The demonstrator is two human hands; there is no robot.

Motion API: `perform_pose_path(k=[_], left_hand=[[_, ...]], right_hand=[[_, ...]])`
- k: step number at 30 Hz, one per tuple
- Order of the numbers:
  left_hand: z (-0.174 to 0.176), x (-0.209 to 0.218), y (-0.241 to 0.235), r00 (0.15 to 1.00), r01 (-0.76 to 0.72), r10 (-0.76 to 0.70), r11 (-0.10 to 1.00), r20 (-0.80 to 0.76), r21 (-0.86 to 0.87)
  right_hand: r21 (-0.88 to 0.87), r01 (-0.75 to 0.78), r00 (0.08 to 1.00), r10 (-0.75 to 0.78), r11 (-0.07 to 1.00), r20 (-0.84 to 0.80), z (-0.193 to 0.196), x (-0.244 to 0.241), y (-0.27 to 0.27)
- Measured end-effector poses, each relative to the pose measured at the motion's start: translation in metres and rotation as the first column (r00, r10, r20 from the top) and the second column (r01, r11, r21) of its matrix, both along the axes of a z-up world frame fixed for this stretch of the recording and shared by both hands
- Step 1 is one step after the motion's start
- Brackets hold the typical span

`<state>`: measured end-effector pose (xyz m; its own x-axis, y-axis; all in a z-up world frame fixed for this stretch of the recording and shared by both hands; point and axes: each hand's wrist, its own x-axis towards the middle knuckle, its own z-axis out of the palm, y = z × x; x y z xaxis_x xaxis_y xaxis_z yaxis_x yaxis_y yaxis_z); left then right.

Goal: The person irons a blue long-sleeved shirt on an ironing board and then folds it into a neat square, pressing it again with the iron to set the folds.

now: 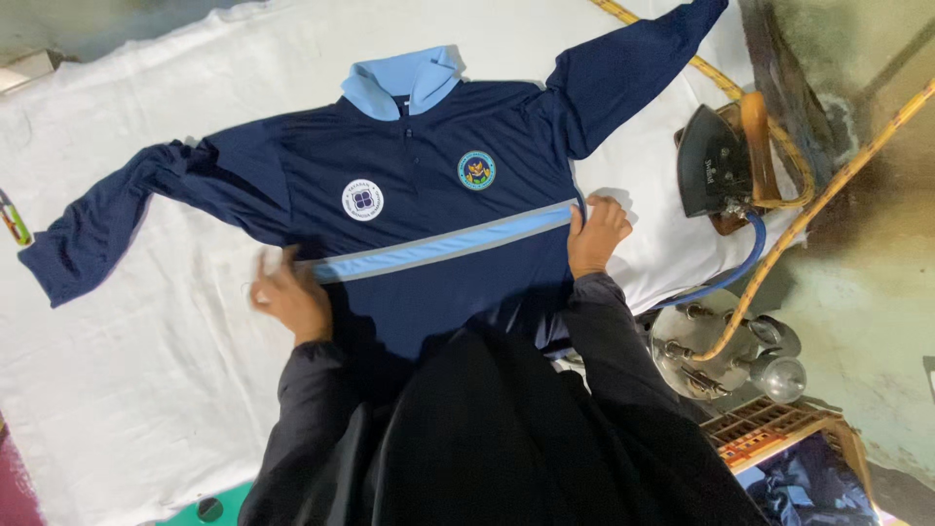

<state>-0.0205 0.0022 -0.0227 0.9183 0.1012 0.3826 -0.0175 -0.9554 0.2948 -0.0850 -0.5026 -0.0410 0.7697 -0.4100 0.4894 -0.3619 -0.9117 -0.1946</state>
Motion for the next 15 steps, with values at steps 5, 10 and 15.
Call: perform_pose_path(k=[5,10,15], left_hand=[[0.025,-0.005,0.007,0.919,0.11,-0.124,0.992,-0.373,-0.058],[0.022,0.004,0.018,0.887,0.077,-0.079,0.997,-0.455,-0.024],[0.008,0.008,0.038,0.889,0.081,-0.095,0.995,-0.447,-0.051]], right_hand=[[-0.219,-0.157,0.986,0.164,0.963,0.012,0.006,0.003,0.001],[-0.276,-0.18,0.983,0.179,0.944,-0.032,0.028,-0.013,0.008],[-0.238,-0.143,0.99,0.135,0.961,-0.049,0.032,-0.035,0.011]])
